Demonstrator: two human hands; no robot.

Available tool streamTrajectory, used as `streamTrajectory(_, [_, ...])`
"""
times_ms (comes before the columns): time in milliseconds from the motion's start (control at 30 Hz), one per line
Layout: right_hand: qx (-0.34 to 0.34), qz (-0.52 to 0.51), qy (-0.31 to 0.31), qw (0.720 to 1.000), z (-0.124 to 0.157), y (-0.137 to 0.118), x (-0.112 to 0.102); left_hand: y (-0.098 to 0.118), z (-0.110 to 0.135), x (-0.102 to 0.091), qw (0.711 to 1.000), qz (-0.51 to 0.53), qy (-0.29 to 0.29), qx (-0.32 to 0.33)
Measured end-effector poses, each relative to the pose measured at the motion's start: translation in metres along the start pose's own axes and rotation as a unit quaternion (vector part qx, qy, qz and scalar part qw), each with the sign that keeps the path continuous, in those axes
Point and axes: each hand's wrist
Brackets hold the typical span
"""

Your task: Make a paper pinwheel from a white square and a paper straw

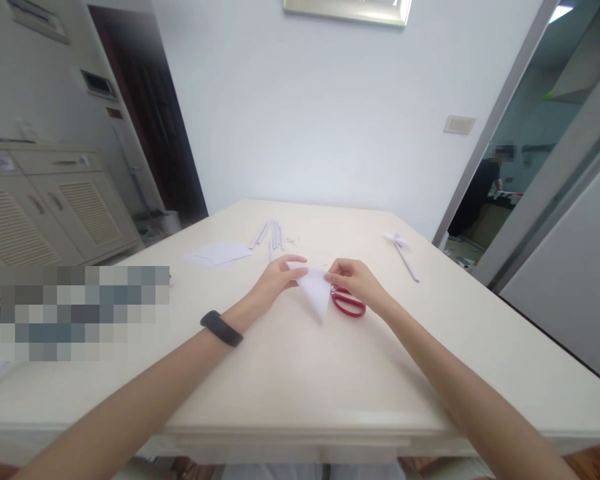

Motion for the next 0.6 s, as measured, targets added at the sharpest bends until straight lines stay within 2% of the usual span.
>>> streamTrajectory(100, [0.005, -0.032, 0.018, 0.999, -0.006, 0.005, 0.0, 0.002, -0.005, 0.005, 0.999, 0.048, -0.013, -0.01])
streamTrajectory(200, [0.007, -0.063, 0.053, 0.997, -0.008, 0.012, 0.005, 0.004, -0.004, 0.014, 0.995, 0.075, -0.059, -0.028])
streamTrajectory(333, [0.025, -0.087, 0.059, 0.994, -0.004, 0.016, 0.013, 0.002, 0.003, 0.023, 0.991, 0.083, -0.084, -0.056])
streamTrajectory(433, [0.043, -0.095, 0.059, 0.993, 0.001, 0.015, 0.017, -0.002, 0.008, 0.021, 0.992, 0.056, -0.065, -0.092])
streamTrajectory(500, [0.059, -0.098, 0.047, 0.992, 0.003, 0.014, 0.018, -0.004, 0.011, 0.016, 0.989, 0.045, -0.072, -0.118])
streamTrajectory(600, [0.11, -0.092, 0.034, 0.989, 0.005, 0.014, 0.018, -0.002, 0.012, 0.01, 0.986, 0.04, -0.076, -0.146])
Point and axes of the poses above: each hand's wrist, its own z-axis away from the middle knuckle, its own x-axis out of the palm, y = z × x, and after that the axes turned 10 degrees about -z, right-handed
